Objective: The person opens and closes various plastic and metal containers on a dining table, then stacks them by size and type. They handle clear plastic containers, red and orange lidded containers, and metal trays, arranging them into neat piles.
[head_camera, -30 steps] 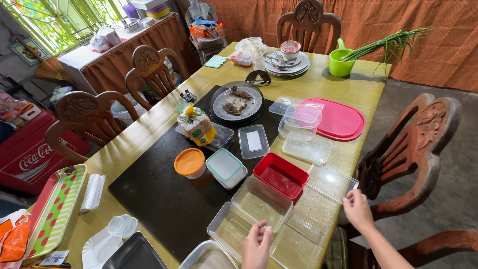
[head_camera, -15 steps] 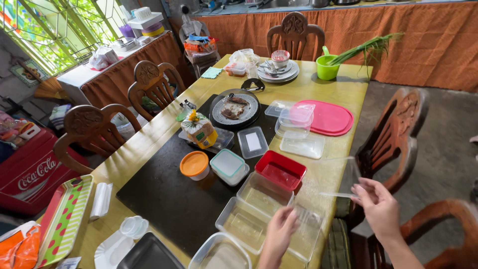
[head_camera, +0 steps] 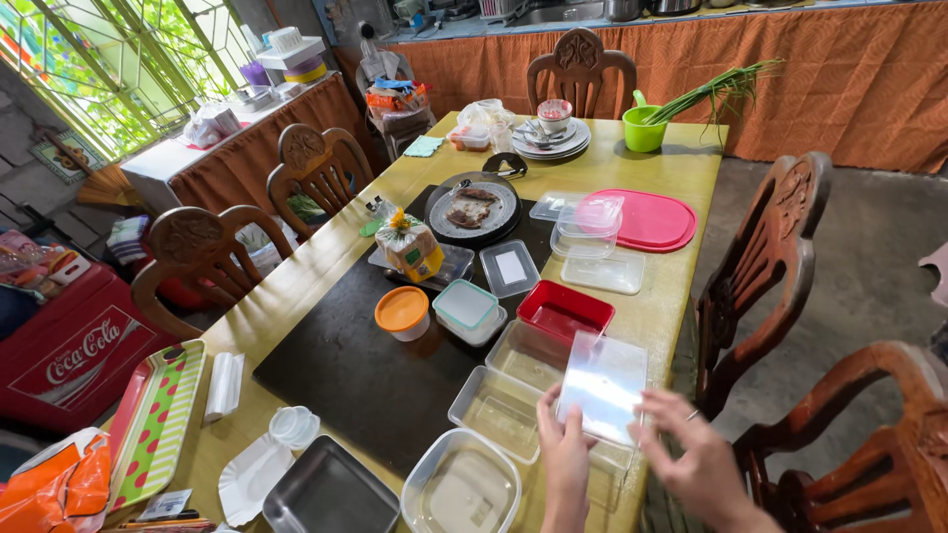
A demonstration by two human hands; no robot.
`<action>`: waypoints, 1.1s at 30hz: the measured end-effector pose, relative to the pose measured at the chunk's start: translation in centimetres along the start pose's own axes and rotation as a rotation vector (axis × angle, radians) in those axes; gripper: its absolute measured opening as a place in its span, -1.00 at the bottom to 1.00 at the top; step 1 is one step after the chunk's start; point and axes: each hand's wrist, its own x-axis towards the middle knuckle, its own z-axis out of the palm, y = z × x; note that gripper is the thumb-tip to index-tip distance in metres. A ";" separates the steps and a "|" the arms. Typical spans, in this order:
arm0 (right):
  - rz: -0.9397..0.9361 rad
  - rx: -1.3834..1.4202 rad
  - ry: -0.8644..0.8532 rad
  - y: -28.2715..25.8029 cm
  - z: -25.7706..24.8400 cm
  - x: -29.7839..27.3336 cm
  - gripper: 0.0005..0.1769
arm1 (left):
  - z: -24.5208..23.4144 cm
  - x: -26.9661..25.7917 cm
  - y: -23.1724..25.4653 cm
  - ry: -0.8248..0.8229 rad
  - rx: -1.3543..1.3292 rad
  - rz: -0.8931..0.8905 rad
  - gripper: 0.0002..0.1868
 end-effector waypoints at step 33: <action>0.153 -0.217 -0.112 19.2 7.9 10.0 -0.62 | -3.7 0.2 -5.9 0.221 0.551 -0.111 -0.18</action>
